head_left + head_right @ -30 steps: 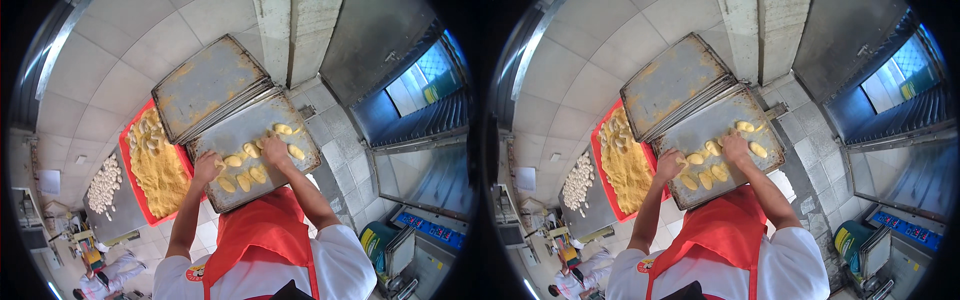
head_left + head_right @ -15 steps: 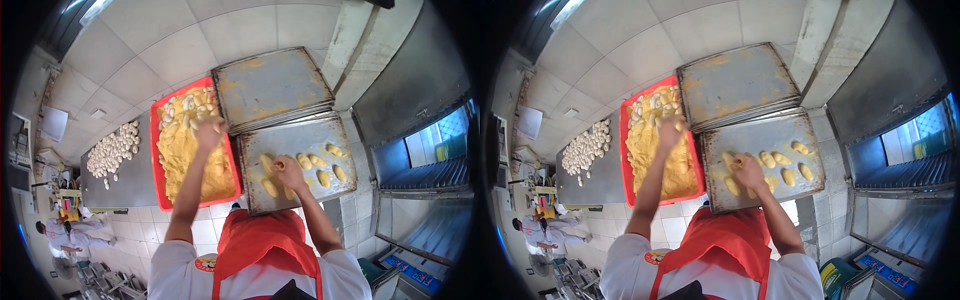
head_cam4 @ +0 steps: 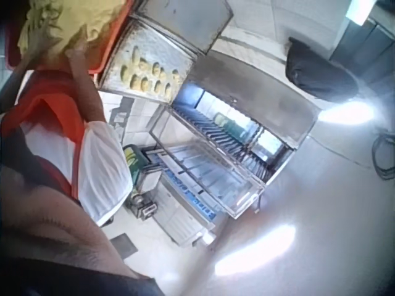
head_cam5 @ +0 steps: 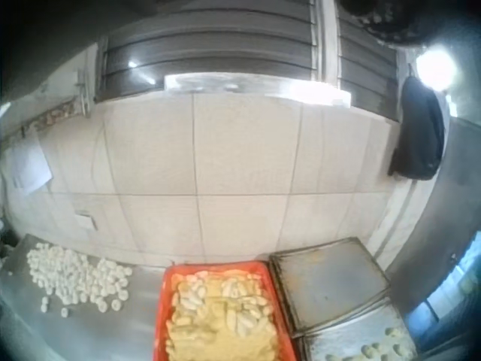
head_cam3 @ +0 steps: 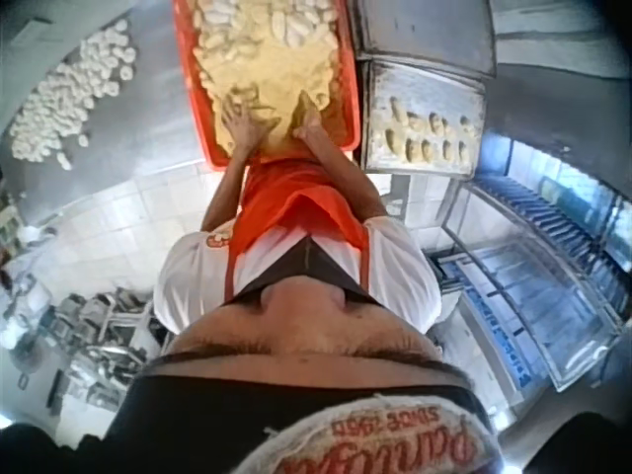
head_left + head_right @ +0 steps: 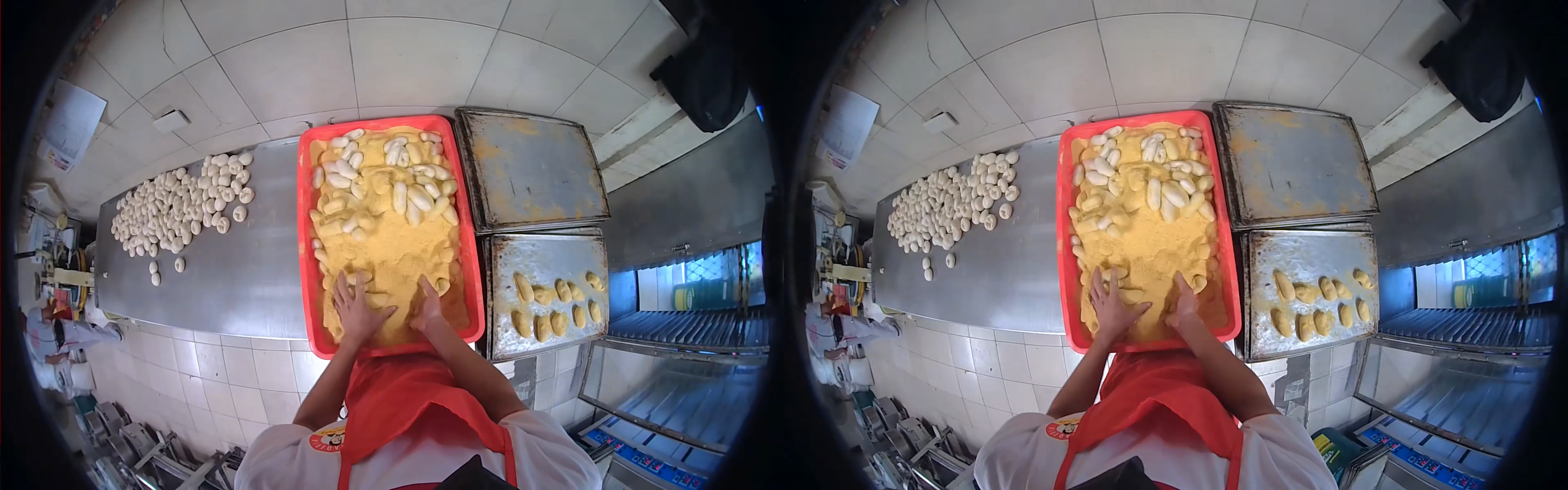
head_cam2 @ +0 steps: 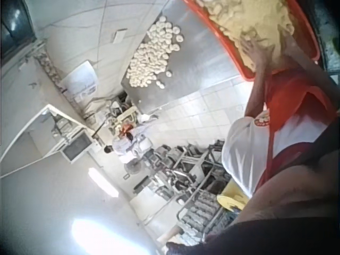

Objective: The person places pieces of dough into a tray of yellow cornmeal, coats them by hand, arranges them onto a metal baking tray, and slides the filled tray into a rack inside a commercial oven.

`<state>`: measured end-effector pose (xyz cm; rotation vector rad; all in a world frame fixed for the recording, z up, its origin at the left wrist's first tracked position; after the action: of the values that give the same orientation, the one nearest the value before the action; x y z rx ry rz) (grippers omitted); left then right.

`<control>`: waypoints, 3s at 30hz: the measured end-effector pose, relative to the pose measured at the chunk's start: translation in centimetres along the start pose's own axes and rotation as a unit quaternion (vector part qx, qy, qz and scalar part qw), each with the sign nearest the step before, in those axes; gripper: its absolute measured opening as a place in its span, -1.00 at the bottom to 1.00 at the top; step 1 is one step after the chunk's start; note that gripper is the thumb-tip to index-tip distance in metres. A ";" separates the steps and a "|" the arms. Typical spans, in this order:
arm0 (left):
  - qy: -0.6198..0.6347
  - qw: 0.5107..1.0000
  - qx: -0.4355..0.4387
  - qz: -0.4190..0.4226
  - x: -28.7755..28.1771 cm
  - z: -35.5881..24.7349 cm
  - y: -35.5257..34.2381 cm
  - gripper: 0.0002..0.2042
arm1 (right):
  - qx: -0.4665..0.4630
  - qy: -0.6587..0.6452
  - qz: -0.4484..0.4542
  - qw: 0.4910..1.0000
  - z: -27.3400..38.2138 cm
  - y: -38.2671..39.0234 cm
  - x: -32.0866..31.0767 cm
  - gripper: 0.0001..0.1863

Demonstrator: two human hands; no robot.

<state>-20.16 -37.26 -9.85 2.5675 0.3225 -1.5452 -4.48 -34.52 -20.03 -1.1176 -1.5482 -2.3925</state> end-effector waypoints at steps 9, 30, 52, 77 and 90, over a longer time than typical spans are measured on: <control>0.098 0.994 0.019 0.051 -6.3 0.0 -14.4 -0.18 | -0.142 0.246 -0.011 0.959 9.3 1.8 17.2 -0.35; -0.019 0.971 0.075 0.224 -2.1 -1.8 1.4 -0.51 | -0.169 0.856 0.089 0.481 6.8 6.2 8.3 -0.57; 0.319 0.939 -0.105 0.073 1.4 11.1 -8.4 -0.56 | -0.260 0.831 -0.112 0.478 5.7 1.1 8.7 -0.46; 0.654 0.676 -0.068 0.333 3.9 -10.0 -9.0 -0.67 | -0.334 0.598 0.016 0.728 16.1 10.0 1.8 -0.56; -0.049 0.966 0.215 0.132 16.1 -32.8 -10.3 -0.70 | -0.395 0.776 -0.136 0.473 37.9 12.2 -13.2 -0.45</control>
<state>12.74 -18.26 -8.72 2.6736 -0.3967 -1.7847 30.48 -13.48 -10.41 1.3885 0.1458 -2.4467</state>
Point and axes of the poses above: each hand's wrist, its own y-axis away from the middle knuckle, its own x-axis out of the palm, z = x × y, the point moved 6 cm from there along -y, towards the middle knuckle, and after that the axes turned 6 degrees about z, right-handed, at the moved point
